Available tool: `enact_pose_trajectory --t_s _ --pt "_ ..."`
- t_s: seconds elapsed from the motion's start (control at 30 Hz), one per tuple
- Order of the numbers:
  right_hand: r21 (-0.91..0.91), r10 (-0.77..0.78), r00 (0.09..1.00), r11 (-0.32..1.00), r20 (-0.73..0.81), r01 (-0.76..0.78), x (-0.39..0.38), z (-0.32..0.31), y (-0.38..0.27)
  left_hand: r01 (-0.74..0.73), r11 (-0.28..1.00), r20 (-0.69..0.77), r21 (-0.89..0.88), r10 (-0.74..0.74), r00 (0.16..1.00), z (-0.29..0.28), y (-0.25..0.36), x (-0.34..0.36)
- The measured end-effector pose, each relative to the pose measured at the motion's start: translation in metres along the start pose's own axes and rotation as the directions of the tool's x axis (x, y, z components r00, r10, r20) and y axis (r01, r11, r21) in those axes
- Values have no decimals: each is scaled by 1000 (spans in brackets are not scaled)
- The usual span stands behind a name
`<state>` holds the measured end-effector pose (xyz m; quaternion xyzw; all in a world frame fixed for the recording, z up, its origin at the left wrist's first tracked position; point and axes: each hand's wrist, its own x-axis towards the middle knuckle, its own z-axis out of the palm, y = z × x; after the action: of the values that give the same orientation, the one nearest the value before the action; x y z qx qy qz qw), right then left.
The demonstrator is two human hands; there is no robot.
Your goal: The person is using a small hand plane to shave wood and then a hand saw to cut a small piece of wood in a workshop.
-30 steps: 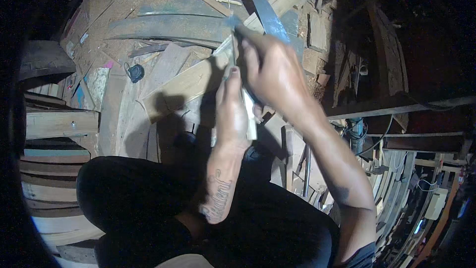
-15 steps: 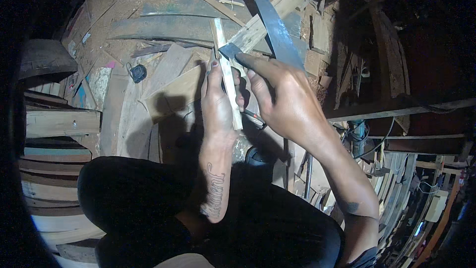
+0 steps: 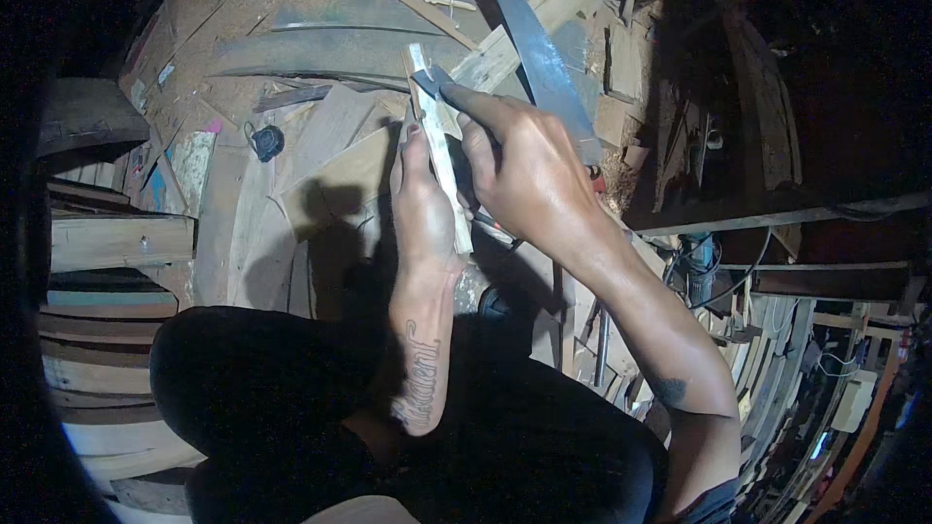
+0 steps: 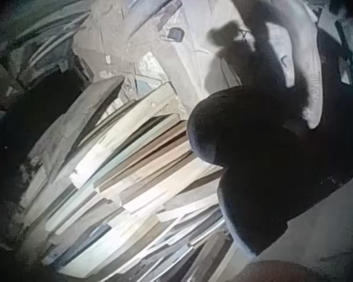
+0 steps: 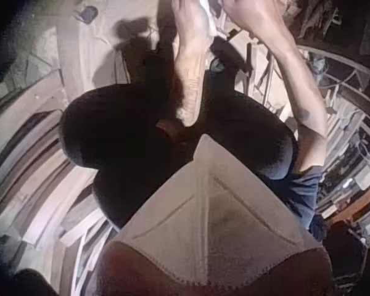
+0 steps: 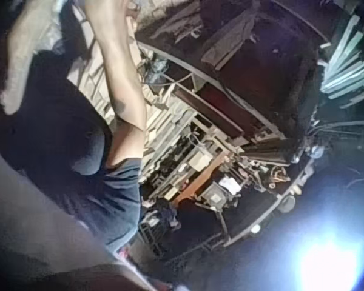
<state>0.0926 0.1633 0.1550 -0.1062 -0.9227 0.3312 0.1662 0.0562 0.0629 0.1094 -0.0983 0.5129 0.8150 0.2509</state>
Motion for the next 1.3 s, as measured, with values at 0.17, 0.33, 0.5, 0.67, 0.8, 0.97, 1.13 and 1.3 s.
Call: enact_pose_trajectory --t_s 0.17,0.33,0.5,0.67,0.8,0.97,1.13,1.3 --pt "-20 -8 1000 1000 1 8 2 6 8 16 998 16 -57 -15 1000 1 -6 2" --pt "61 99 994 993 46 -102 14 13 21 70 997 55 -29 -69 996 -3 -14 9" --pt "26 166 985 986 -54 -165 23 9 39 171 985 163 -13 -167 972 8 -25 -10" --pt "17 248 962 969 -113 -248 33 -10 47 17 984 144 -176 9 990 3 -3 5" --pt "80 129 992 989 -13 -128 5 -15 19 -9 971 168 -237 50 984 -16 -8 22" --pt "86 -19 998 996 56 14 -11 -12 -9 -65 994 78 -89 72 994 -14 -6 22" --pt "6 -62 994 998 88 61 -10 -14 -13 -81 996 72 -39 84 994 -15 0 18" --pt "-12 -13 994 1000 109 14 -10 -4 -18 -80 997 85 -1 80 993 -22 1 18"
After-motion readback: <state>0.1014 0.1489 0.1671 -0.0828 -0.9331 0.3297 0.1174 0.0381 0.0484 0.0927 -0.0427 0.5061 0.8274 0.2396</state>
